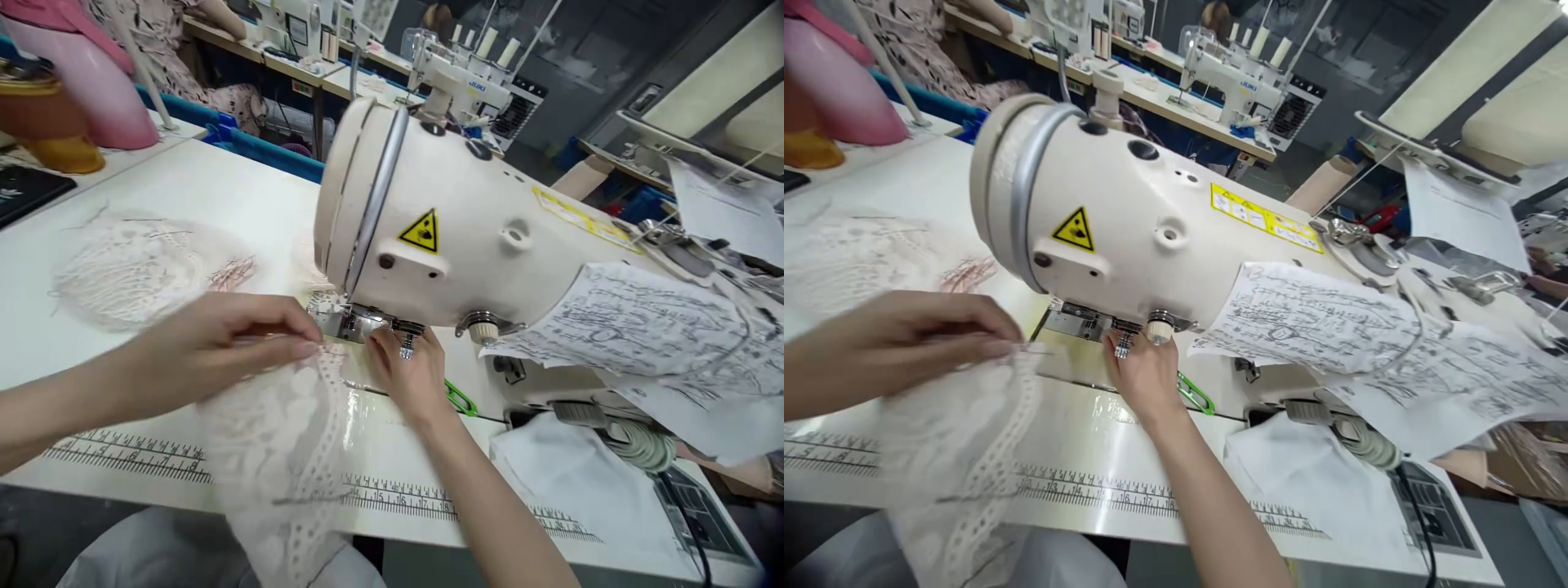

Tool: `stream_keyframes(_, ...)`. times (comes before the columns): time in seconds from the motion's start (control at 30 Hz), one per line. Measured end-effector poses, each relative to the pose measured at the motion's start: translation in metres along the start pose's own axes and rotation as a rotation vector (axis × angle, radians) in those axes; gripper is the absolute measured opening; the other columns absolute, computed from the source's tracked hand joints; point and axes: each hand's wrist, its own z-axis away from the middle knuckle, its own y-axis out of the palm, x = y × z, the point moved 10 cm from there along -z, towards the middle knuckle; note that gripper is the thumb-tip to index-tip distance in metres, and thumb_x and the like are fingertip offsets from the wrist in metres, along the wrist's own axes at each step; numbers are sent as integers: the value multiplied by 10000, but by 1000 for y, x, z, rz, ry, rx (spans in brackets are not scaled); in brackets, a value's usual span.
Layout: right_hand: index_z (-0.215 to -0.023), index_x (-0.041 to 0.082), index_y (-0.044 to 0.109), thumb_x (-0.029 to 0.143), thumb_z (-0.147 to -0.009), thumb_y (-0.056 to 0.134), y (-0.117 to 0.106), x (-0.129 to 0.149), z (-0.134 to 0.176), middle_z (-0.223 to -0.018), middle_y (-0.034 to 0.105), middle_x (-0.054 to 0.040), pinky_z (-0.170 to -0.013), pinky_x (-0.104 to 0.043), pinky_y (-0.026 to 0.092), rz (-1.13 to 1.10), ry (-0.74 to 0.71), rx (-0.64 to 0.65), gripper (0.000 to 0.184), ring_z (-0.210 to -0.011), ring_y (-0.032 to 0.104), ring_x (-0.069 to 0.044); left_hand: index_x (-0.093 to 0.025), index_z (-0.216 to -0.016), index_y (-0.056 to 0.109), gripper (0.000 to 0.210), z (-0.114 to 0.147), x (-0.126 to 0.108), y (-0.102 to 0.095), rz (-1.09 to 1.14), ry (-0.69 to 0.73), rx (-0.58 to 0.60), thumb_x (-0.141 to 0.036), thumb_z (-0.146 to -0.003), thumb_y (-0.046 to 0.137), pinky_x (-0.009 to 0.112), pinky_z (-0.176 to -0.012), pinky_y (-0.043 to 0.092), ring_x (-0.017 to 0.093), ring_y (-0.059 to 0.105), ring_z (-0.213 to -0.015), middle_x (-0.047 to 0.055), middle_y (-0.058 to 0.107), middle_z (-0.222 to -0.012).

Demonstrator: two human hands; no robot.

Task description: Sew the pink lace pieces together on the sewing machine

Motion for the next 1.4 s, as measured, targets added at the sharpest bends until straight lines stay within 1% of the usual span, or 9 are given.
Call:
stream_keyframes(0.07, -973, 204, 794, 289, -1063, 538, 6, -5, 1, -696, 713, -41, -736, -318, 430, -7, 45, 55, 284, -672, 626, -187, -260, -999, 766, 363, -25, 13, 38, 31, -18, 161, -473, -1056, 477, 214, -555, 504, 131, 691, -646, -26, 761, -802)
stream_keyframes(0.17, -1064, 188, 796, 248, -1053, 515, 10, -9, 3, -758, 741, -68, -764, -340, 473, 14, 96, 93, 287, -757, 667, -222, -262, -1015, 785, 353, -41, 32, 46, -247, 1, 34, -453, -1018, 488, 276, -501, 448, 181, 658, -602, 38, 769, -832)
stream_keyframes(0.27, -1149, 219, 780, 145, -1012, 483, 8, 0, 5, -906, 774, -80, -814, -356, 501, 22, 63, 95, 335, -843, 688, -228, -223, -1090, 788, 421, -26, 11, 51, -463, 200, -96, -406, -1068, 409, 378, -657, 575, 278, 735, -867, 101, 790, -1053)
stream_keyframes(0.37, -1218, 269, 745, 77, -984, 461, 6, 20, 7, -1128, 776, -46, -840, -357, 505, 4, -35, 112, 416, -861, 689, -197, -124, -1158, 772, 477, 0, -25, 73, -688, 469, -129, -273, -1107, 321, 425, -827, 635, 297, 746, -1049, 135, 779, -1177)
stream_keyframes(0.53, -1297, 259, 703, 103, -1007, 493, 17, 28, 10, -1266, 751, -56, -886, -404, 518, 54, -48, 194, 390, -915, 701, -221, -5, -1298, 700, 507, 7, -30, 95, -776, 546, -180, -271, -1117, 308, 458, -974, 621, 343, 699, -1224, 209, 692, -1351)
stream_keyframes(0.83, -1291, 222, 711, 86, -1003, 492, 23, 21, 4, -1099, 780, -89, -928, -382, 554, 73, 0, 212, 386, -1005, 694, -241, -2, -1313, 690, 475, -9, -18, 89, -675, 503, -226, -294, -1113, 373, 472, -997, 605, 355, 693, -1232, 218, 688, -1356)
stream_keyframes(0.97, -1251, 186, 732, 72, -985, 544, 21, 23, 2, -991, 782, -82, -914, -373, 553, 83, -58, 196, 345, -874, 705, -225, -1, -1313, 686, 465, -10, -18, 89, -660, 505, -231, -299, -1110, 393, 471, -998, 593, 355, 692, -1229, 219, 688, -1357)
stream_keyframes(1.1, -1218, 182, 743, 70, -982, 560, 18, 23, 1, -1033, 792, -74, -934, -383, 552, 109, -72, 149, 319, -752, 676, -200, 5, -1311, 684, 471, -10, -17, 90, -678, 511, -231, -303, -1110, 390, 468, -948, 605, 355, 713, -1180, 219, 697, -1343)
stream_keyframes(1.4, -1229, 173, 715, 62, -968, 569, 15, 24, 1, -1019, 793, -95, -944, -415, 575, 79, -50, 90, 319, -869, 705, -237, -14, -1275, 707, 516, -12, -19, 87, -704, 525, -245, -318, -1124, 319, 468, -882, 634, 355, 721, -1168, 195, 724, -1303)
